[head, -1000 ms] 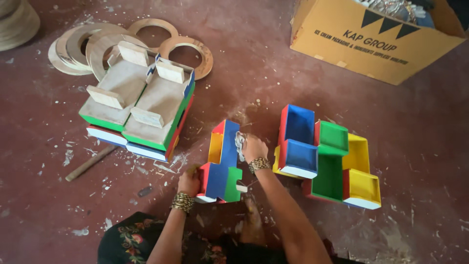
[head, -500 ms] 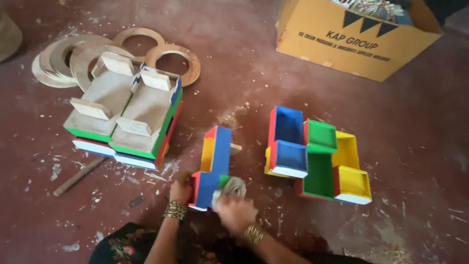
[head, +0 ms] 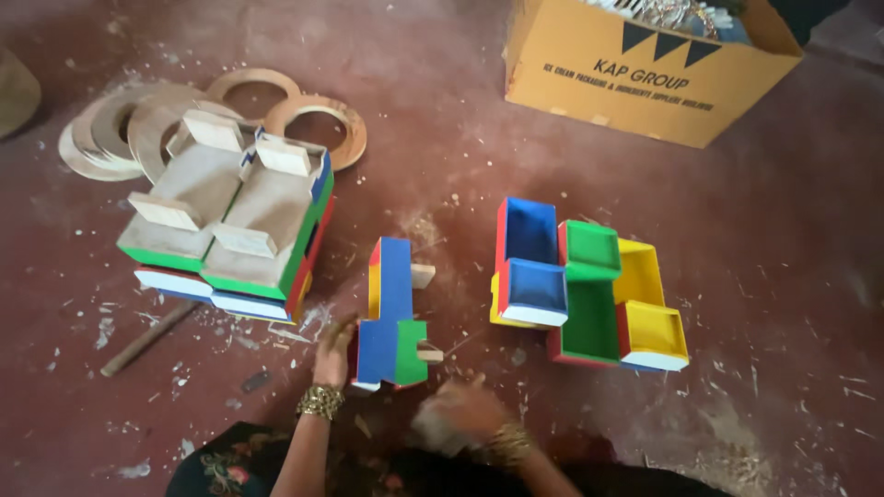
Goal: The person sits on the workshop floor and wipes colorful wooden craft pieces one at a time with a cloth, turning each piece to clean its surfaces and setting cleaned pieces aside with the others.
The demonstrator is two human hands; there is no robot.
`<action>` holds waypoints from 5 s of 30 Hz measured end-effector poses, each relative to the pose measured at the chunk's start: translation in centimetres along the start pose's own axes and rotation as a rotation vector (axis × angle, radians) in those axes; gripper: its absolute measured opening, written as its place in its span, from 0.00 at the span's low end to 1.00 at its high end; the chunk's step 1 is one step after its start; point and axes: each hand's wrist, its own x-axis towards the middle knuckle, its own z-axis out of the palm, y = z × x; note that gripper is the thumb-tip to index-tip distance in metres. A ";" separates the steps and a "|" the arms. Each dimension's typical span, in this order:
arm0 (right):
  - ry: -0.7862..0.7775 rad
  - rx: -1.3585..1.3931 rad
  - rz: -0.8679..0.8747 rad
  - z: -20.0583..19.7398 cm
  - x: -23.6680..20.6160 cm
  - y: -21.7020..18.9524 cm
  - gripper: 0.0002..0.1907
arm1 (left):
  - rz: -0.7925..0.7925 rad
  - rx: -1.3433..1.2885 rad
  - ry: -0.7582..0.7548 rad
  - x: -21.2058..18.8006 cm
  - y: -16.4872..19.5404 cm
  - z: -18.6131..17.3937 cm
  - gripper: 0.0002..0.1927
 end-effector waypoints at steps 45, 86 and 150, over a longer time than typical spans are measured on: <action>0.550 -0.116 0.291 -4.6 10.6 -7.8 0.23 | -0.040 0.121 0.376 -4.0 0.6 0.3 0.27; 0.522 -0.266 0.453 -5.6 11.4 -1.5 0.18 | -0.001 0.323 0.402 -5.5 3.8 1.3 0.30; 0.920 -0.022 0.353 -15.3 6.1 -10.3 0.07 | 0.510 -0.253 0.145 -11.1 12.2 7.7 0.23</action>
